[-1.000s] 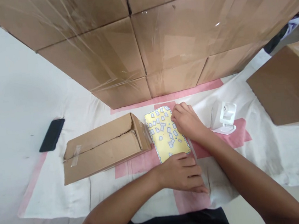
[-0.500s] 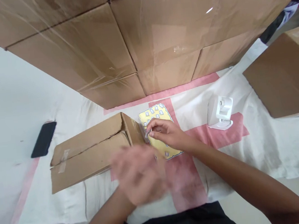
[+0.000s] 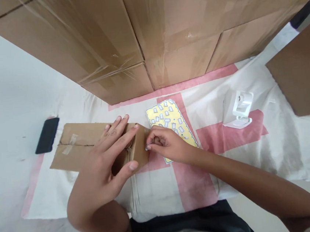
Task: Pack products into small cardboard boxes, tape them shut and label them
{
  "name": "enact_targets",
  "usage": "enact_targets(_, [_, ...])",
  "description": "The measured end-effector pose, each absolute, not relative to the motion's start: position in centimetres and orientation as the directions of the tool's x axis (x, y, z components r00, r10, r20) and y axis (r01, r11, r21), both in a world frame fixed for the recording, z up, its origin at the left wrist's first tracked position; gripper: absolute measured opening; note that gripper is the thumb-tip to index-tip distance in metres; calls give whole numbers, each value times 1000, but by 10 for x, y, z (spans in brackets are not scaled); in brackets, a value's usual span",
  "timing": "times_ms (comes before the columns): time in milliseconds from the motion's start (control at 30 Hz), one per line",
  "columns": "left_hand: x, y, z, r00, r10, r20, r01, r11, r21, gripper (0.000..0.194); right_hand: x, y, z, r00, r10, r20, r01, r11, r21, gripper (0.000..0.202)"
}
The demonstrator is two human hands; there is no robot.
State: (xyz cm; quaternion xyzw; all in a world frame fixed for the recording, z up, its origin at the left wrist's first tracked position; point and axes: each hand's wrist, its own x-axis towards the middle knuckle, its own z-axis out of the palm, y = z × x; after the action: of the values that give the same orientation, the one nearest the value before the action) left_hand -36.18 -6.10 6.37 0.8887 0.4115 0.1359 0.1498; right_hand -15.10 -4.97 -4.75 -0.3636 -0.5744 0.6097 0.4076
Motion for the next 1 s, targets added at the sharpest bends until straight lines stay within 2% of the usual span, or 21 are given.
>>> enact_targets(233, [-360, -61, 63, 649, 753, 112, 687, -643, 338, 67, -162, -57, -53, -361, 933, 7, -102, -32, -994, 10])
enact_targets(333, [-360, -62, 63, 661, 742, 110, 686, -657, 314, 66, -161, -58, -54, -362, 932, 26, -3, 27, -1000, 11])
enact_targets(433, [-359, -63, 63, 662, 742, 105, 686, -656, 313, 66, -154, -55, -54, -306, 942, 139, 228, 214, -950, 19])
enact_targets(500, [-358, -63, 64, 661, 742, 111, 689, -659, 303, 67, -150, -50, -54, -275, 918, 288, 362, 376, -853, 38])
enact_targets(600, [-356, -64, 63, 661, 742, 112, 698, -662, 273, 67, -147, -41, -56, -389, 824, 413, 383, 552, -740, 66])
enact_targets(700, [-354, -64, 63, 659, 743, 113, 704, -663, 255, 68, -144, -33, -57, -470, 787, 399, 358, 584, -729, 58])
enact_targets(833, [-353, -64, 62, 661, 741, 119, 705, -667, 240, 66, -139, -27, -55, -455, 785, 420, 431, 607, -668, 21])
enact_targets(867, [-352, -64, 62, 661, 740, 123, 705, -669, 235, 65, -138, -26, -56, -453, 779, 433, 440, 618, -652, 17])
enact_targets(933, [-352, -64, 62, 658, 741, 133, 707, -669, 231, 65, -137, -25, -57, -467, 766, 442, 422, 632, -650, 19])
enact_targets(1000, [-351, -64, 62, 653, 744, 141, 709, -667, 231, 65, -138, -25, -59, -488, 754, 440, 372, 635, -677, 34])
